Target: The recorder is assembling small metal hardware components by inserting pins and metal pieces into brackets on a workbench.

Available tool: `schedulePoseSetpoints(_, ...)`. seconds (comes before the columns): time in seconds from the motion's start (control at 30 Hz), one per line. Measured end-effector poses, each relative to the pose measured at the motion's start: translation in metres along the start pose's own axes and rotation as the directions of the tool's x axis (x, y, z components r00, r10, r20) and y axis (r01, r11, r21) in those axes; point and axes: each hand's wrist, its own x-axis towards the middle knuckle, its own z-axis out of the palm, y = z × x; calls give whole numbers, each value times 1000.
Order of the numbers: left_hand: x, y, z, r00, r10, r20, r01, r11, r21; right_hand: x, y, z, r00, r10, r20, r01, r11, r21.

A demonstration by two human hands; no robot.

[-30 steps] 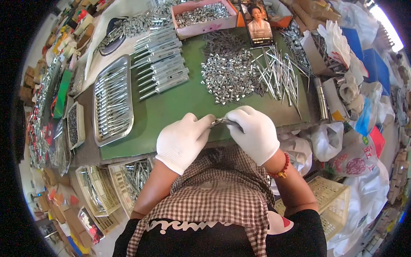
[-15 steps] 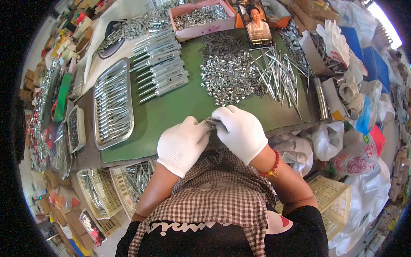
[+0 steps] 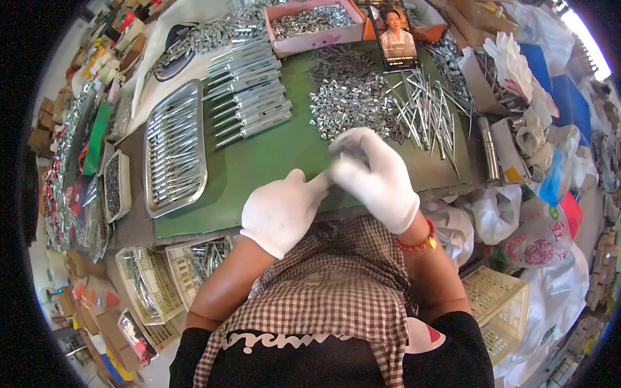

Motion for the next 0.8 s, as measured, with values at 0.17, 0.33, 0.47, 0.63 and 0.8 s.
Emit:
schedulePoseSetpoints(0.17, 2, 4, -5, 1000, 1, 16, -1, 1000, 26, 17, 15, 22, 989, 107, -100, 15, 606, 795)
schedulePoseSetpoints(0.33, 3, 5, -5, 1000, 5, 26, -6, 999, 35, 16, 30, 34, 987, 24, -157, 114, 580, 807)
schedulePoseSetpoints(0.47, 4, 9, -4, 999, 47, -23, -45, 996, 79, 9, 37, 37, 983, 4, -185, 115, 769, 629)
schedulePoseSetpoints(0.63, 14, 26, 4, 999, 43, -33, -35, 977, 212, 2, 41, 31, 961, -91, -261, 237, 761, 604)
schedulePoseSetpoints(0.8, 1, 1, 2, 997, -19, -78, 26, 995, 94, 7, 49, 38, 961, -132, -242, 266, 674, 689)
